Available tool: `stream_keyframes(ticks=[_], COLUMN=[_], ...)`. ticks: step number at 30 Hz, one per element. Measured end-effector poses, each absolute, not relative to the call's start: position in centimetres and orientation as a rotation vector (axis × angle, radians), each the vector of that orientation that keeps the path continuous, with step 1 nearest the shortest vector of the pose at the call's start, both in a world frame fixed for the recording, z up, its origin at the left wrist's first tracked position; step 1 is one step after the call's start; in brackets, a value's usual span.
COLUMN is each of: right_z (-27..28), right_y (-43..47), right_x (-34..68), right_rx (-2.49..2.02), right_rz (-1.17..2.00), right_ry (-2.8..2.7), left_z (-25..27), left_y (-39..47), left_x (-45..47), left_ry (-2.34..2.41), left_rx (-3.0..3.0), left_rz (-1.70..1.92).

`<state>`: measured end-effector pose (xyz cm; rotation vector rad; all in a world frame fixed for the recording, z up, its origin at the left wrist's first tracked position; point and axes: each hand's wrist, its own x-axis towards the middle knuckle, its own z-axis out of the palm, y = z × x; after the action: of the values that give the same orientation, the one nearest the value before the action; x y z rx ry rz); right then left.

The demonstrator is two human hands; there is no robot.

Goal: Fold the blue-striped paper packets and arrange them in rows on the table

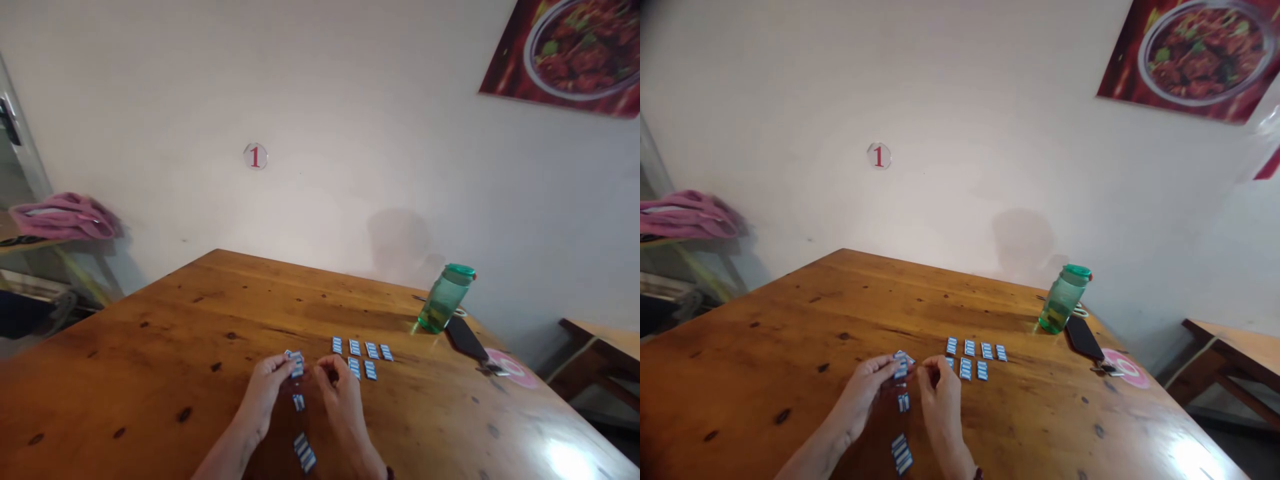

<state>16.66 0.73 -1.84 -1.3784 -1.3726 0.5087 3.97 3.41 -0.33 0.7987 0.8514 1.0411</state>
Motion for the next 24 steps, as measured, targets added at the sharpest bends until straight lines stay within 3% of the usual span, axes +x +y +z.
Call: stream_keyframes(ticks=[12,24], right_z=[-2.3,-0.6], right_y=[-0.9,-2.0], right_x=[17.0,17.4], right_rx=[-1.691,-1.418], right_rz=[0.318,0.686], right_ry=[-2.092,-1.981], left_z=[1.2,0.4], left_y=[4.3,4.4], left_x=[1.8,1.8], left_ry=[0.839,0.921], left_rx=[0.486,0.558], left_rz=[1.355,1.289])
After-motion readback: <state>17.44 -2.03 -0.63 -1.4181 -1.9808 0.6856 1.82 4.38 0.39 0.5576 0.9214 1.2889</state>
